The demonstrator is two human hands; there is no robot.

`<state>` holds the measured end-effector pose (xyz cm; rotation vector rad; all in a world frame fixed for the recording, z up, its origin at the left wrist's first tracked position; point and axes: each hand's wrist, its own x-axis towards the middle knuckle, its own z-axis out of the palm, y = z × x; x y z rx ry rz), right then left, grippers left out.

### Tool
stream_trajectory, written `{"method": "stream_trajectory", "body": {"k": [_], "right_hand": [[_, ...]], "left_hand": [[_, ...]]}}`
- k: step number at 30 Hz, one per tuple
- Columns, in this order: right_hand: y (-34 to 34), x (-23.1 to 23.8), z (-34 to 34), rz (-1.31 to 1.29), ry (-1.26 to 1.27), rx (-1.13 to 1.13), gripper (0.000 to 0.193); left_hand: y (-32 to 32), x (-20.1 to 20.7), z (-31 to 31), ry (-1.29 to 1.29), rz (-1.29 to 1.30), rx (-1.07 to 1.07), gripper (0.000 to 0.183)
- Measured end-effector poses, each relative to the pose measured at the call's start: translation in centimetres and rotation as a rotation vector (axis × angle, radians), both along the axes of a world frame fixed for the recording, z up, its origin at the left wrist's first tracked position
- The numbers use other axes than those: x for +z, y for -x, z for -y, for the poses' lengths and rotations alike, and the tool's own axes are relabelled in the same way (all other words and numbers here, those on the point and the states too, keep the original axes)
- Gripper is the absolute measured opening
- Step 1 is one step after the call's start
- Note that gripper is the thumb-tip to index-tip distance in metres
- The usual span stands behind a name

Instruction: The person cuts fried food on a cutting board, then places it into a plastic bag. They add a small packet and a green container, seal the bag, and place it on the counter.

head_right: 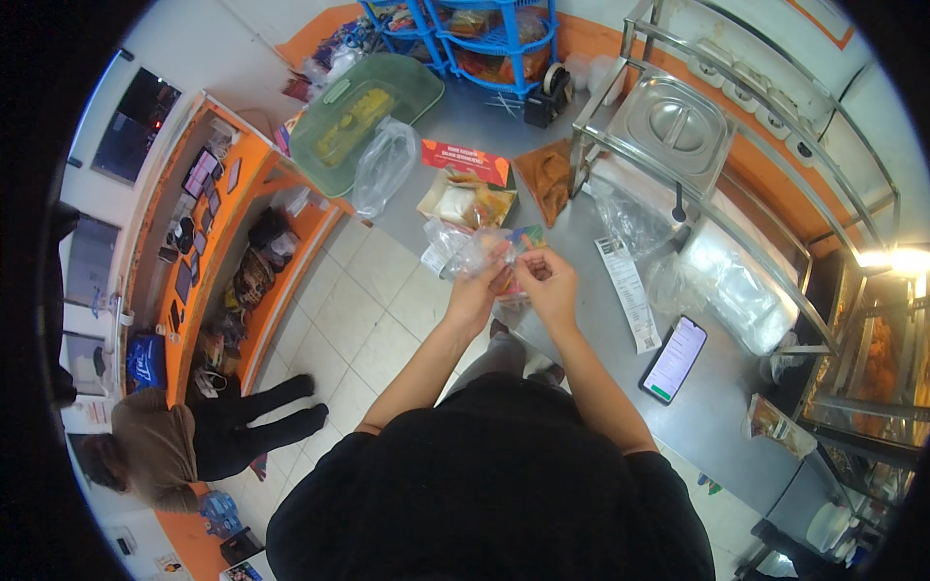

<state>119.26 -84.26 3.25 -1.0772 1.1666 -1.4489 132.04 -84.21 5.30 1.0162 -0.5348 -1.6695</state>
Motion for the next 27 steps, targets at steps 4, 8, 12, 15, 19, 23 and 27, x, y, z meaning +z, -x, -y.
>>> {"method": "stream_trajectory", "body": {"k": [4, 8, 12, 15, 19, 23, 27], "right_hand": [[-0.1, -0.1, 0.2, 0.008, 0.012, -0.012, 0.003], [0.1, -0.4, 0.1, 0.074, 0.002, 0.002, 0.003], [0.1, -0.6, 0.2, 0.052, -0.007, -0.003, 0.004], [-0.1, -0.6, 0.3, 0.038, -0.03, 0.018, 0.006], [0.6, -0.1, 0.8, 0.045, -0.014, 0.028, 0.01], [3.5, 1.1, 2.2, -0.018, -0.164, 0.407, 0.017], [5.9, 2.0, 3.1, -0.499, 0.012, 0.63, 0.028]], "left_hand": [[-0.1, 0.1, -0.1, 0.018, 0.034, -0.02, 0.038], [-0.3, -0.3, -0.2, 0.027, 0.002, -0.013, 0.037], [-0.1, -0.8, -0.2, 0.022, -0.003, -0.016, 0.039], [-0.1, -0.8, -0.2, 0.066, 0.012, 0.002, 0.036], [-1.4, 0.2, 0.3, 0.372, 0.841, -0.235, 0.028], [-3.0, 1.9, 2.6, 0.552, 1.131, -0.488, 0.025], [-3.0, 3.4, 4.8, 0.603, 1.132, -0.749, 0.029]]}}
